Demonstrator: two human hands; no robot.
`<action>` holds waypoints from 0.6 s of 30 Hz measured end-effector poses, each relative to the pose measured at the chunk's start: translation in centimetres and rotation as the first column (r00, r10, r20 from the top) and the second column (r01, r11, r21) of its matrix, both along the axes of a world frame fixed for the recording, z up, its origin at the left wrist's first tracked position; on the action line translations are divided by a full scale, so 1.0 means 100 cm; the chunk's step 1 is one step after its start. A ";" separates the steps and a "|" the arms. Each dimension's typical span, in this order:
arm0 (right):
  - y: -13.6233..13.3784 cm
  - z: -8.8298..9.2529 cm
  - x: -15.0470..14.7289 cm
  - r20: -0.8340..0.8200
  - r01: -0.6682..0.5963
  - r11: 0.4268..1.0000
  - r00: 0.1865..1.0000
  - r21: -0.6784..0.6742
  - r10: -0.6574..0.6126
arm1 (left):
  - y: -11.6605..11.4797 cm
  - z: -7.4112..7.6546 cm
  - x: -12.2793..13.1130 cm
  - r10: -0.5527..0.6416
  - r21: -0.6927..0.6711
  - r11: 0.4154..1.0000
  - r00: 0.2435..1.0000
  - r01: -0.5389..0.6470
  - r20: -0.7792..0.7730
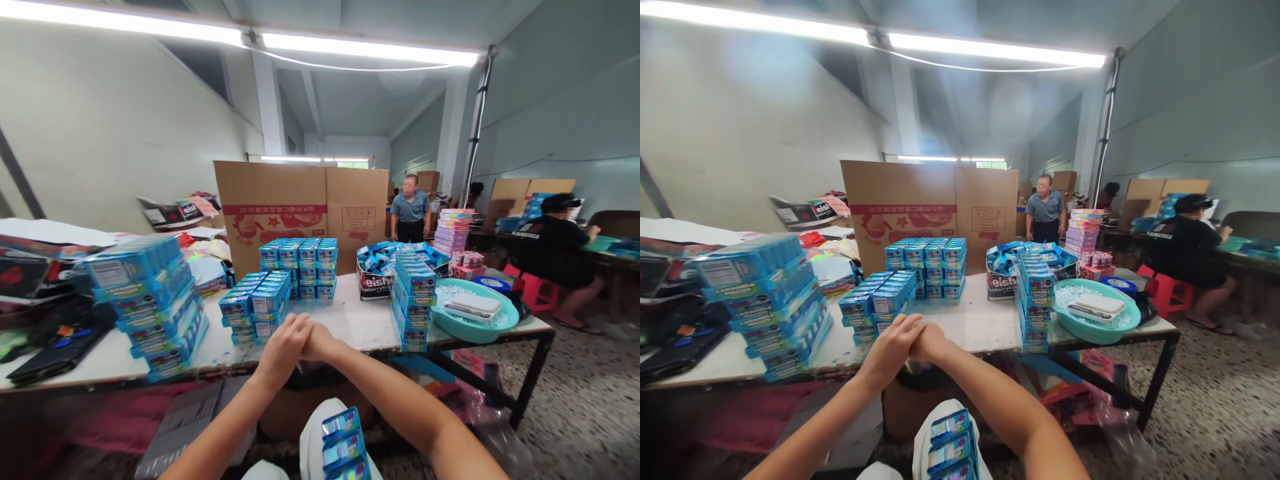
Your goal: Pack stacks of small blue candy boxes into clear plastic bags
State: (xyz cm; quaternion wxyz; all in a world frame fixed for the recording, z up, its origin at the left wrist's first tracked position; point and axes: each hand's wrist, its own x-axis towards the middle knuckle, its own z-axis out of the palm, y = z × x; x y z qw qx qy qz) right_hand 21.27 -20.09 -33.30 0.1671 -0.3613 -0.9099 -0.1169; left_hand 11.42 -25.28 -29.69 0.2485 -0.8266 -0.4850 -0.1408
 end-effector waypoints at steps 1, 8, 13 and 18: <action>-0.006 -0.001 0.002 0.042 -0.051 0.999 0.998 -0.016 0.052 | 0.003 0.002 -0.005 0.024 -0.006 1.000 1.000 -0.024 0.002; -0.024 0.000 0.057 -0.011 -0.110 0.924 0.992 0.366 0.123 | 0.017 0.004 -0.021 0.039 -0.184 0.982 0.999 -0.039 -0.003; -0.005 -0.008 0.081 0.080 0.245 0.965 0.968 -0.092 -0.238 | 0.013 -0.013 -0.002 -0.101 -0.221 0.971 0.994 0.091 -0.035; -0.005 -0.037 0.088 0.256 0.340 0.891 0.929 -0.302 -0.267 | 0.007 -0.044 0.000 0.007 -0.318 0.948 0.999 0.005 0.037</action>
